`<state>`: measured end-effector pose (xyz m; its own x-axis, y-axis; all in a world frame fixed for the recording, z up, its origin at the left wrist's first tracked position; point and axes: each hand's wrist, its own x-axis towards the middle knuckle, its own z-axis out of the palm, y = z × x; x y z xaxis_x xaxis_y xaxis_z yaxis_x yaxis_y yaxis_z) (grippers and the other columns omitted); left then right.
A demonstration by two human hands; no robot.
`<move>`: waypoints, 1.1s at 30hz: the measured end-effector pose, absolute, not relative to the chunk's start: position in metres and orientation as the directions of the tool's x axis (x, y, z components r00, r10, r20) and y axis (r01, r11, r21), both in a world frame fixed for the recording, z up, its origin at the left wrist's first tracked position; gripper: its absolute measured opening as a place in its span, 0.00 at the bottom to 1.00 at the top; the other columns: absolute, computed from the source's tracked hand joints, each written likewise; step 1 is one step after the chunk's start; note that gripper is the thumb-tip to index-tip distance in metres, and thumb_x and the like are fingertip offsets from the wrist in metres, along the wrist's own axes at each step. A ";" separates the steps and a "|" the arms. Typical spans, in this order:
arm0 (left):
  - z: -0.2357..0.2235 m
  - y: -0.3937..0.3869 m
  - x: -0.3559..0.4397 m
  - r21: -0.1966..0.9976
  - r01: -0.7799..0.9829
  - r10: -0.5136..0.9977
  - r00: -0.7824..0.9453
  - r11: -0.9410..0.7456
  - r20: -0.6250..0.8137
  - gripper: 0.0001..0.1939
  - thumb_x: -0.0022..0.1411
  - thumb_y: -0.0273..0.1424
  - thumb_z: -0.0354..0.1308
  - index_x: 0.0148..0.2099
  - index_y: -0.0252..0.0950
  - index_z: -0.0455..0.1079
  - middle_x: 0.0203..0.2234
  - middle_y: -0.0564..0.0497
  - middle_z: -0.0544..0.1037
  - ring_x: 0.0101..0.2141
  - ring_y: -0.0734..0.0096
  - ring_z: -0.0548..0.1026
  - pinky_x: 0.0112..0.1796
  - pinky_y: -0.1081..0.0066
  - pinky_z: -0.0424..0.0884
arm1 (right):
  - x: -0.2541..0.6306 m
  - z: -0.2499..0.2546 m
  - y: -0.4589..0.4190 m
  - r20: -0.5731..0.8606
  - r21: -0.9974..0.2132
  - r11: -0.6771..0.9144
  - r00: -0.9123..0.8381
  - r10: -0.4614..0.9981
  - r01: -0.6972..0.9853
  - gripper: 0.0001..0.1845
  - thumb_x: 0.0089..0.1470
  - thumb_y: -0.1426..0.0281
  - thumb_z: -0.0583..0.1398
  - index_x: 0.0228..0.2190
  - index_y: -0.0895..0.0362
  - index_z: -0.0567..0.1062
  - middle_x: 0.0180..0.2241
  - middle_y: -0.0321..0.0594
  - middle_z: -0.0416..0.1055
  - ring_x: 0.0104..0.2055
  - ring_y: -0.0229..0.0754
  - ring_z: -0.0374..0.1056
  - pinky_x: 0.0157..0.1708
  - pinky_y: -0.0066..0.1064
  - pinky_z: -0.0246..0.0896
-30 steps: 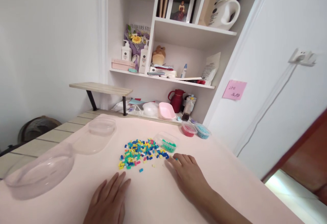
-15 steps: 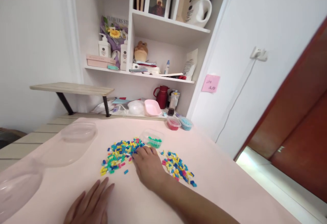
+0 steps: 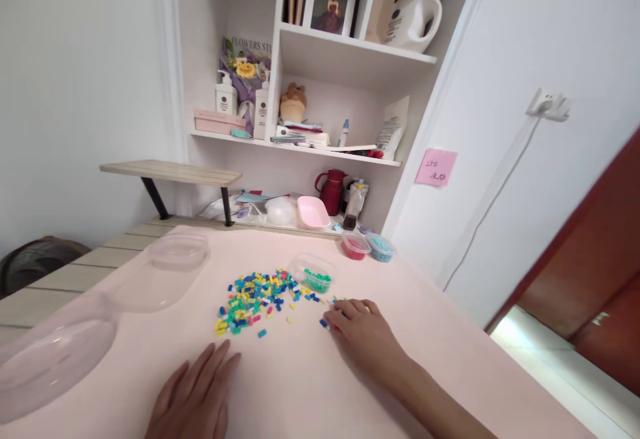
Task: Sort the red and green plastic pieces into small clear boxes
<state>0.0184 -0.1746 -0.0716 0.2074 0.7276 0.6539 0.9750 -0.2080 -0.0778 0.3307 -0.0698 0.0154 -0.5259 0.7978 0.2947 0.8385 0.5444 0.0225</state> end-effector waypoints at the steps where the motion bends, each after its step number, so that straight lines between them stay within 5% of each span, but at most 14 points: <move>1: -0.071 -0.175 0.017 -0.069 0.974 0.734 0.209 -0.217 0.646 0.24 0.60 0.31 0.48 0.57 0.52 0.68 0.56 0.57 0.72 0.54 0.65 0.72 0.51 0.60 0.66 | 0.331 0.020 -0.071 0.290 0.021 0.548 -0.530 0.797 0.836 0.17 0.60 0.75 0.53 0.46 0.46 0.74 0.51 0.40 0.71 0.53 0.48 0.64 0.52 0.44 0.51; 6: -0.039 -0.180 0.009 0.074 0.962 0.826 0.183 -0.261 0.533 0.22 0.65 0.33 0.45 0.58 0.53 0.67 0.60 0.57 0.68 0.54 0.68 0.72 0.48 0.65 0.72 | 0.305 0.043 -0.084 0.262 -0.105 0.631 -0.590 0.763 0.769 0.20 0.57 0.75 0.54 0.49 0.48 0.73 0.51 0.43 0.71 0.50 0.47 0.66 0.50 0.40 0.55; 9: -0.003 -0.179 0.007 0.153 0.986 0.896 -0.011 -0.064 0.445 0.23 0.66 0.35 0.41 0.60 0.45 0.66 0.60 0.51 0.68 0.56 0.64 0.70 0.50 0.59 0.71 | 0.280 0.053 -0.084 0.176 -0.218 0.684 -0.661 0.729 0.696 0.18 0.57 0.72 0.54 0.46 0.48 0.75 0.44 0.40 0.75 0.45 0.44 0.70 0.44 0.34 0.59; 12: 0.025 -0.172 0.009 0.061 0.995 0.946 -0.097 0.082 0.310 0.26 0.64 0.34 0.42 0.61 0.37 0.66 0.61 0.42 0.65 0.58 0.55 0.67 0.53 0.49 0.66 | 0.255 0.058 -0.076 0.064 -0.215 0.638 -0.641 0.765 0.739 0.22 0.53 0.69 0.58 0.51 0.47 0.72 0.40 0.40 0.77 0.42 0.47 0.72 0.38 0.33 0.60; 17: 0.031 -0.153 0.026 0.028 0.999 0.996 0.028 -0.030 0.085 0.26 0.62 0.29 0.42 0.60 0.30 0.66 0.60 0.35 0.63 0.60 0.51 0.63 0.55 0.45 0.61 | 0.226 0.057 -0.057 -0.030 -0.159 0.600 -0.611 0.791 0.784 0.38 0.43 0.64 0.66 0.57 0.47 0.65 0.44 0.44 0.76 0.46 0.53 0.71 0.38 0.36 0.61; 24: 0.016 -0.128 0.066 0.132 0.973 0.980 0.179 -0.190 0.090 0.28 0.61 0.24 0.43 0.63 0.32 0.61 0.62 0.38 0.62 0.62 0.57 0.61 0.57 0.52 0.62 | 0.228 0.035 -0.034 0.084 -0.330 0.617 -0.629 0.773 0.714 0.33 0.43 0.64 0.65 0.53 0.46 0.70 0.41 0.38 0.77 0.41 0.45 0.71 0.35 0.30 0.59; 28: 0.024 -0.110 0.069 0.198 0.937 0.943 0.240 -0.287 0.231 0.28 0.59 0.19 0.43 0.56 0.42 0.70 0.56 0.48 0.73 0.56 0.66 0.70 0.53 0.63 0.68 | 0.247 0.024 -0.023 0.134 -0.455 0.577 -0.588 0.798 0.678 0.20 0.51 0.71 0.58 0.46 0.48 0.75 0.33 0.35 0.76 0.34 0.40 0.69 0.31 0.26 0.55; 33: 0.031 -0.092 0.053 0.303 0.933 0.903 0.048 -0.193 0.428 0.23 0.62 0.22 0.41 0.47 0.42 0.75 0.48 0.52 0.78 0.47 0.71 0.76 0.48 0.69 0.71 | 0.260 0.024 -0.021 0.169 -0.506 0.570 -0.574 0.801 0.647 0.15 0.51 0.72 0.58 0.41 0.51 0.78 0.33 0.35 0.75 0.33 0.39 0.67 0.31 0.26 0.55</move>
